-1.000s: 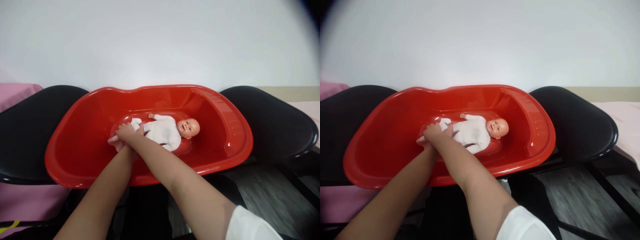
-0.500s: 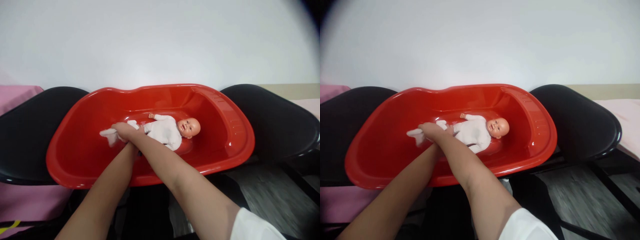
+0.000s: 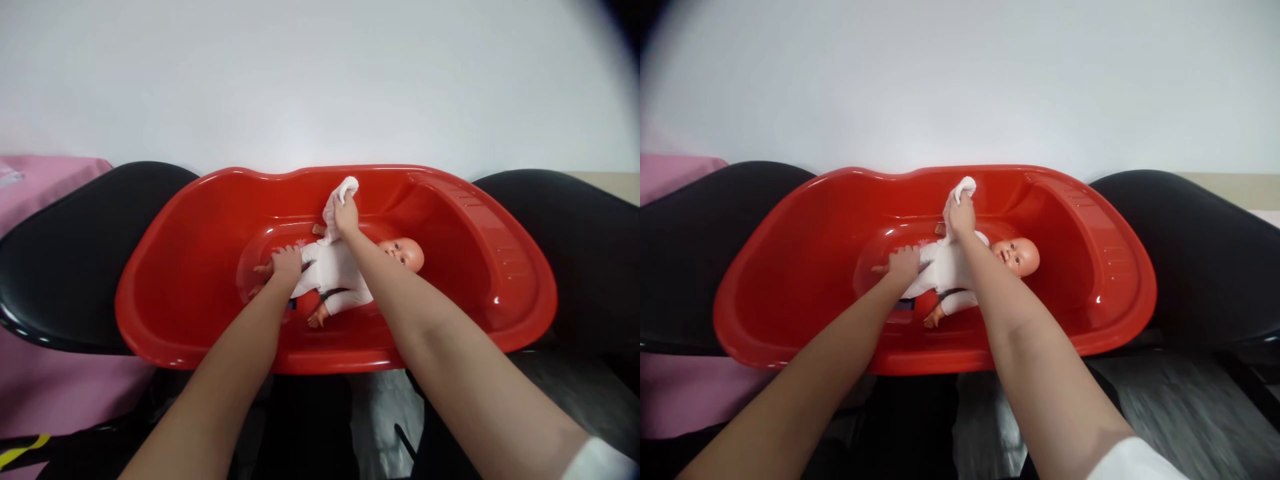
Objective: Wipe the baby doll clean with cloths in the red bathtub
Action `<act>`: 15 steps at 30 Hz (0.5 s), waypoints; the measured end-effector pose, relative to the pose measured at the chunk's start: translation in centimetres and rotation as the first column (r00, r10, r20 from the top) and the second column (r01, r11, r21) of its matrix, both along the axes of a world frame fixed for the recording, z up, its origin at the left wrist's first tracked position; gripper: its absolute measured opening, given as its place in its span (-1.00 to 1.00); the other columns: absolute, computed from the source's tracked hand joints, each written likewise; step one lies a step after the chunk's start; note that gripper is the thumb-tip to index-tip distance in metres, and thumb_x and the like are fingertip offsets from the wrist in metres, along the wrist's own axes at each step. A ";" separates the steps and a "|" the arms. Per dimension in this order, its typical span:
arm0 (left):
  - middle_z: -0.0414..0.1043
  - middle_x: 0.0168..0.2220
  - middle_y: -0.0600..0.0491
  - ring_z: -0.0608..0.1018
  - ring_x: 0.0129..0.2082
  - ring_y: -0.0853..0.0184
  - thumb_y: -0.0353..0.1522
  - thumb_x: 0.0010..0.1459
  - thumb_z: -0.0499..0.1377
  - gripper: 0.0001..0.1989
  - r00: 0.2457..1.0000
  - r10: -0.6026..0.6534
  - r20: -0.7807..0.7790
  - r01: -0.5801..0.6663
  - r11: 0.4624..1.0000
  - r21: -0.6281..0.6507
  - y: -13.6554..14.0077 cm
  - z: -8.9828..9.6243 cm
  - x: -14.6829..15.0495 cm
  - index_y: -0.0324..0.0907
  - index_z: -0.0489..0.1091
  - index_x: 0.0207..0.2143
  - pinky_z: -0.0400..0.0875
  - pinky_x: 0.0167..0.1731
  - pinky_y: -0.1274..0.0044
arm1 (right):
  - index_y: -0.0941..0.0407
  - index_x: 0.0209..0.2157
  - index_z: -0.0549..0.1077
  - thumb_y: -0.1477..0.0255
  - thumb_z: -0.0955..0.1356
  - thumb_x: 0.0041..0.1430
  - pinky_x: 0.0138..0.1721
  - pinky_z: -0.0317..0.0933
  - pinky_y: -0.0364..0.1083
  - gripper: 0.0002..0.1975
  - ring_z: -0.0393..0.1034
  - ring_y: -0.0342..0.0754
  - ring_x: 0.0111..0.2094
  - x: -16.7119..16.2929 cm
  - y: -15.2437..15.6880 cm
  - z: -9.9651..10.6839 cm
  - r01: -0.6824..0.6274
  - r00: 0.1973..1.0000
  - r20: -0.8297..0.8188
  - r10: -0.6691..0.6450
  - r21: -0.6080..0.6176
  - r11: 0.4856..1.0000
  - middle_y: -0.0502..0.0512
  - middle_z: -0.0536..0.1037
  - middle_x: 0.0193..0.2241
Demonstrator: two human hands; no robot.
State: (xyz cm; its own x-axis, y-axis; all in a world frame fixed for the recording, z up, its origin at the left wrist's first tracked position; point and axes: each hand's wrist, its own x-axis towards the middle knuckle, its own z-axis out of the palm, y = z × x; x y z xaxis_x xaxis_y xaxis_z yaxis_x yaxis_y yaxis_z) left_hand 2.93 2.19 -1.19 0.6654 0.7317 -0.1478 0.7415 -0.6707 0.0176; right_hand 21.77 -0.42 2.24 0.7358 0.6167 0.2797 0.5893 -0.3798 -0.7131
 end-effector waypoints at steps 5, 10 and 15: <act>0.35 0.04 -0.30 0.41 0.06 -0.01 -0.40 0.31 -0.09 -0.65 1.000 -0.015 -0.017 0.016 1.000 0.019 0.3 -0.2 -0.3 -0.32 0.27 0.08 0.33 -0.04 0.25 | 0.14 0.10 0.29 0.27 0.07 0.33 0.10 0.16 -0.02 -0.57 0.27 0.04 0.11 0.3 0.5 -2.3 -0.134 0.985 0.058 0.162 -0.328 0.935 0.27 0.39 0.10; 0.32 0.08 -0.30 0.40 0.06 0.01 -0.39 0.32 -0.10 -0.65 0.999 -0.018 -0.032 0.018 1.000 -0.008 0.7 -0.3 -0.3 -0.29 0.27 0.08 0.33 -0.04 0.26 | 0.15 0.17 0.22 0.23 0.17 0.27 0.07 0.19 0.12 -0.50 0.27 0.20 0.12 -0.6 1.8 -3.3 -0.182 0.970 0.030 0.240 -0.565 0.805 0.37 0.35 0.14; 0.28 0.12 -0.31 0.35 0.11 -0.02 -0.30 0.32 -0.05 -0.62 1.000 -0.016 -0.007 0.015 0.997 -0.080 0.7 -0.1 -0.6 -0.27 0.24 0.11 0.27 0.02 0.20 | 0.10 0.20 0.23 0.32 0.29 0.16 0.10 0.15 0.20 -0.45 0.21 0.24 0.17 -1.3 2.3 -3.8 -0.211 0.949 0.053 0.311 -0.628 0.750 0.34 0.27 0.21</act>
State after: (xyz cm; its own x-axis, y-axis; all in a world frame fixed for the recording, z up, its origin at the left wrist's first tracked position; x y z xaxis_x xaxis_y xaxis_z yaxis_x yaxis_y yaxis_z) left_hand 2.34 2.88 -1.28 0.6753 0.7069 -0.2102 0.7312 -0.6789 0.0660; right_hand 20.49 1.88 -1.56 0.5028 0.8545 -0.1309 0.8066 -0.5182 -0.2843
